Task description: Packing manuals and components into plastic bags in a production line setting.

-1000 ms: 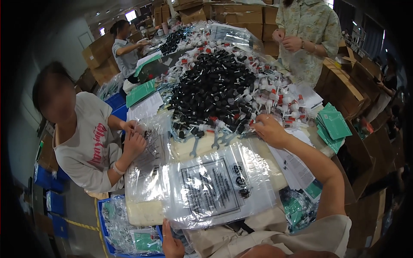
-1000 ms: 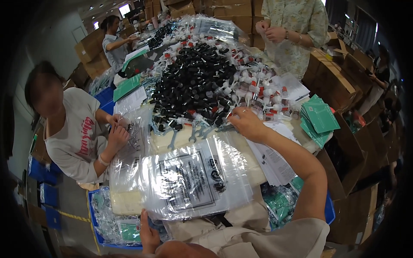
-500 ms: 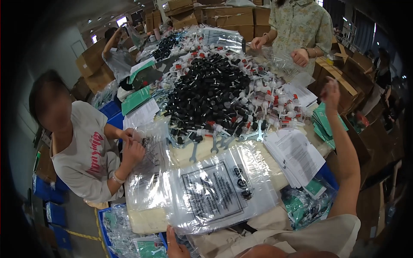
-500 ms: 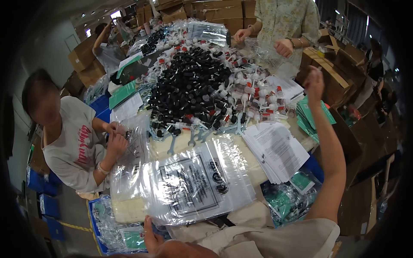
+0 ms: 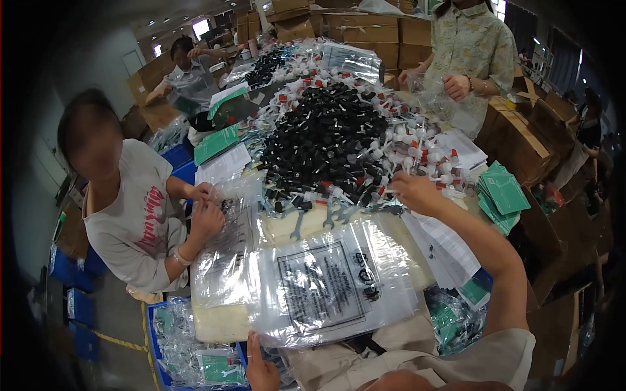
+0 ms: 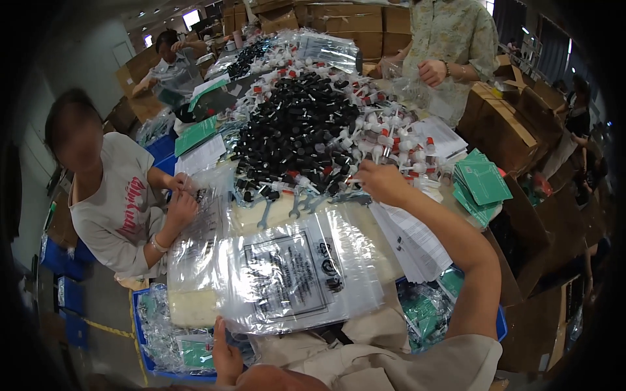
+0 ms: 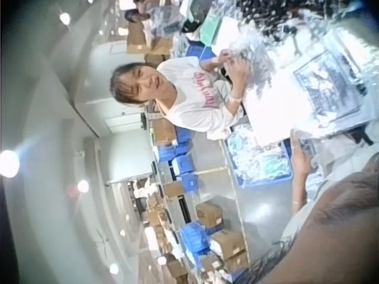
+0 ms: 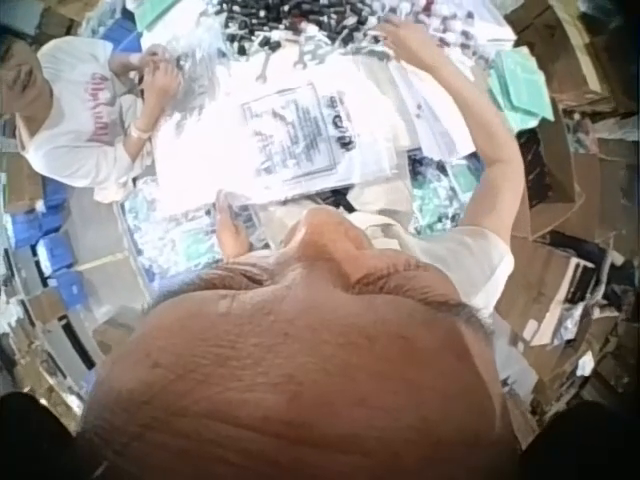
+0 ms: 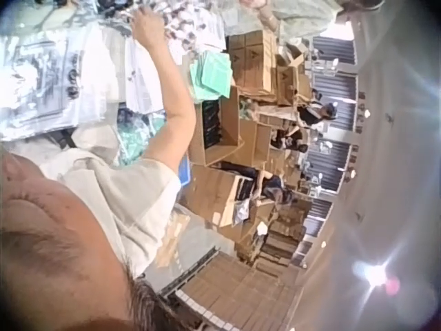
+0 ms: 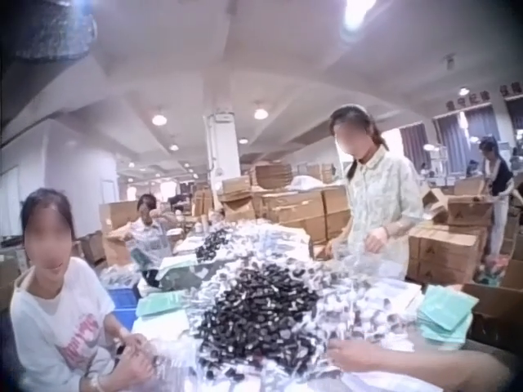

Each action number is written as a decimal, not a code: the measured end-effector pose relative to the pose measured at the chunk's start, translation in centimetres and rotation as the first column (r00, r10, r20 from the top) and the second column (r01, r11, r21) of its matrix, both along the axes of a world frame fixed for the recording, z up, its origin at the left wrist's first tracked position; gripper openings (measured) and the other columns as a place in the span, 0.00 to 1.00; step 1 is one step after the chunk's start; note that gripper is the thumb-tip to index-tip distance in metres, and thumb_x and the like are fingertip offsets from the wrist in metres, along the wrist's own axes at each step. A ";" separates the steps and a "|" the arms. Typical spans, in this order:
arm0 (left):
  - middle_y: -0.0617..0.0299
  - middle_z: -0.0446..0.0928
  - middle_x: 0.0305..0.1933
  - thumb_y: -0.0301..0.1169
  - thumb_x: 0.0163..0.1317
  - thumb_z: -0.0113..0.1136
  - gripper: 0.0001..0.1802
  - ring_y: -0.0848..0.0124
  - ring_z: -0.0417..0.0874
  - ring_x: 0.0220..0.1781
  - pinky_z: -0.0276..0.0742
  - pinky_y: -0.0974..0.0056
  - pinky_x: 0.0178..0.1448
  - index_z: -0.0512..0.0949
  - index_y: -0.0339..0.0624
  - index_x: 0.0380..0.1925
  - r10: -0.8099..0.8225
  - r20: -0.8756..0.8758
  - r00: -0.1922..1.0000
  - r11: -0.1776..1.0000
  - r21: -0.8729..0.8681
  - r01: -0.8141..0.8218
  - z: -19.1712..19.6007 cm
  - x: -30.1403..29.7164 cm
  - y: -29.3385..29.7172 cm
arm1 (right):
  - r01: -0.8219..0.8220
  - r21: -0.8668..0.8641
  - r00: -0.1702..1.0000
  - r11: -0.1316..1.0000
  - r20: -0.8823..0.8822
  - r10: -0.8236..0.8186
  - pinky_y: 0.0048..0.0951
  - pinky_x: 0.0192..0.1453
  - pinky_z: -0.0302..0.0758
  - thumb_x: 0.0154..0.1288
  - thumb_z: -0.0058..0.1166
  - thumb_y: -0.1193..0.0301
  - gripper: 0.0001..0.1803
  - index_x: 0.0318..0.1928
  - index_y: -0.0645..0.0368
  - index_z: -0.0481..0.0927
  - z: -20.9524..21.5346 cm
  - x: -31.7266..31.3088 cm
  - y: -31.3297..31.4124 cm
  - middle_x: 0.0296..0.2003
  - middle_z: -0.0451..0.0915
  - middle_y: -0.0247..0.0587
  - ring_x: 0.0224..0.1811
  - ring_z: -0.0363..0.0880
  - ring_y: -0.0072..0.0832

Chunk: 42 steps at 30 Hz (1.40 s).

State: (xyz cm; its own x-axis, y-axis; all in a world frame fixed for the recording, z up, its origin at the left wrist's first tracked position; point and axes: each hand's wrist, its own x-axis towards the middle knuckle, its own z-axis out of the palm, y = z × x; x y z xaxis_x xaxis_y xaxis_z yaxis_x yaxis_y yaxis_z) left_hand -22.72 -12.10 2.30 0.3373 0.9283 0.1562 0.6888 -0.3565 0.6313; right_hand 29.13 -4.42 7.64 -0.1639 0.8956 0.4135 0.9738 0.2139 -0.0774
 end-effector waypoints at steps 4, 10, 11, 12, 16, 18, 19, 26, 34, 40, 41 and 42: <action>0.40 0.62 0.66 0.11 0.44 0.36 0.36 0.48 0.61 0.69 0.59 0.58 0.69 0.62 0.30 0.60 -0.039 0.001 0.999 0.999 0.006 0.039 0.3 0.5 0.6 | -0.019 0.018 0.992 1.000 0.123 0.016 0.39 0.33 0.76 0.52 0.53 0.75 0.12 0.40 0.58 0.76 -2.1 -0.5 2.7 0.37 0.71 0.41 0.30 0.78 0.39; 0.49 0.59 0.69 0.14 0.46 0.41 0.37 0.50 0.65 0.66 0.72 0.59 0.56 0.60 0.38 0.63 0.014 -0.022 1.000 0.989 -0.148 -0.017 1.7 -1.2 0.0 | -0.082 -0.056 0.981 0.995 0.173 0.090 0.38 0.34 0.76 0.47 0.57 0.73 0.16 0.40 0.56 0.72 -1.5 -0.8 3.3 0.40 0.71 0.43 0.32 0.78 0.38; 0.52 0.60 0.69 0.14 0.47 0.41 0.38 0.52 0.65 0.66 0.71 0.61 0.57 0.60 0.41 0.64 -0.025 -0.046 0.999 0.997 -0.072 0.021 1.0 -1.7 0.2 | -0.082 -0.071 0.991 0.994 0.104 0.089 0.38 0.36 0.76 0.46 0.58 0.72 0.18 0.41 0.56 0.72 -1.2 -0.5 2.7 0.43 0.72 0.43 0.35 0.78 0.40; 0.49 0.59 0.69 0.14 0.47 0.40 0.38 0.51 0.65 0.66 0.69 0.62 0.59 0.59 0.39 0.64 -0.031 0.001 1.000 0.992 -0.124 0.031 0.9 -1.8 0.3 | -0.070 -0.074 0.997 0.995 0.036 0.072 0.39 0.39 0.75 0.47 0.59 0.71 0.19 0.42 0.56 0.72 -0.7 -0.3 2.2 0.45 0.73 0.44 0.38 0.78 0.43; 0.45 0.61 0.67 0.14 0.48 0.40 0.37 0.51 0.65 0.67 0.69 0.63 0.59 0.59 0.36 0.64 0.080 0.059 0.995 0.988 -0.139 -0.071 0.9 -4.4 -0.9 | 0.004 -0.207 0.930 0.978 -0.358 -0.080 0.35 0.48 0.73 0.53 0.60 0.69 0.19 0.45 0.58 0.71 -0.9 0.1 2.6 0.45 0.75 0.46 0.44 0.77 0.43; 0.45 0.63 0.66 0.13 0.48 0.40 0.37 0.54 0.67 0.66 0.69 0.65 0.57 0.59 0.36 0.65 0.205 0.135 0.969 0.962 -0.212 -0.174 2.1 -5.6 -2.0 | 0.049 -0.019 0.835 0.999 -0.548 -0.051 0.32 0.49 0.71 0.56 0.58 0.68 0.19 0.47 0.60 0.71 -2.1 1.1 4.0 0.42 0.76 0.45 0.43 0.76 0.35; 0.45 0.62 0.67 0.13 0.49 0.40 0.38 0.55 0.68 0.66 0.70 0.66 0.55 0.59 0.37 0.65 0.226 0.147 0.963 0.959 -0.209 -0.193 1.9 -6.7 -2.0 | 0.113 0.064 0.856 0.992 -0.513 -0.064 0.31 0.49 0.70 0.58 0.58 0.67 0.19 0.47 0.62 0.71 -2.5 1.8 4.8 0.41 0.75 0.44 0.41 0.75 0.32; 0.51 0.57 0.71 0.11 0.48 0.41 0.40 0.57 0.65 0.68 0.72 0.69 0.48 0.57 0.41 0.67 0.435 0.062 0.899 0.886 -0.209 -0.414 6.9 -8.8 -4.6 | 0.168 -0.193 0.559 0.967 -0.789 -0.254 0.18 0.28 0.67 0.64 0.54 0.58 0.20 0.47 0.61 0.76 -0.5 1.5 6.7 0.36 0.77 0.34 0.33 0.71 0.17; 0.51 0.54 0.72 0.12 0.46 0.41 0.42 0.51 0.62 0.68 0.72 0.58 0.54 0.53 0.40 0.67 0.363 -0.083 0.928 0.931 0.051 -0.360 7.9 -8.0 -7.0 | -0.174 -0.122 0.092 0.977 -0.990 -0.107 0.17 0.31 0.72 0.67 0.49 0.61 0.16 0.43 0.61 0.76 -1.3 -1.2 6.5 0.34 0.80 0.35 0.29 0.77 0.20; 0.48 0.52 0.72 0.12 0.44 0.43 0.43 0.49 0.60 0.68 0.71 0.56 0.57 0.51 0.37 0.67 0.368 -0.062 0.928 0.929 -0.005 -0.369 7.2 -7.5 -8.2 | -0.665 -0.385 0.215 0.640 -0.919 -0.330 0.25 0.30 0.81 0.59 0.57 0.52 0.30 0.50 0.66 0.72 3.9 -16.4 -1.1 0.29 0.79 0.42 0.25 0.80 0.25; 0.47 0.52 0.71 0.12 0.44 0.44 0.43 0.48 0.61 0.67 0.71 0.55 0.56 0.51 0.36 0.67 0.347 -0.056 0.936 0.938 0.026 -0.346 7.0 -7.4 -8.2 | -0.745 -0.433 0.262 0.507 -0.890 -0.374 0.27 0.32 0.82 0.59 0.57 0.55 0.29 0.53 0.65 0.71 4.6 -18.7 -2.1 0.31 0.80 0.44 0.25 0.80 0.26; 0.46 0.52 0.71 0.12 0.44 0.44 0.43 0.46 0.62 0.66 0.72 0.55 0.56 0.51 0.35 0.67 0.328 -0.050 0.943 0.944 0.057 -0.325 6.7 -7.4 -8.1 | -0.807 -0.470 0.317 0.359 -0.856 -0.408 0.28 0.33 0.82 0.60 0.58 0.58 0.30 0.56 0.65 0.69 5.1 -21.1 -2.9 0.33 0.80 0.46 0.24 0.81 0.27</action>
State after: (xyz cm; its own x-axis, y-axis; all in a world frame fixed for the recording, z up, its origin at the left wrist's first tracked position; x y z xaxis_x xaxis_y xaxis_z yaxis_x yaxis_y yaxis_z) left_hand -30.08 -20.25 8.95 0.0263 0.9811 0.1915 0.8072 -0.1339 0.5749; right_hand 8.04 -7.33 12.77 -0.5679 0.7355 -0.3694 0.0971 -0.3858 -0.9175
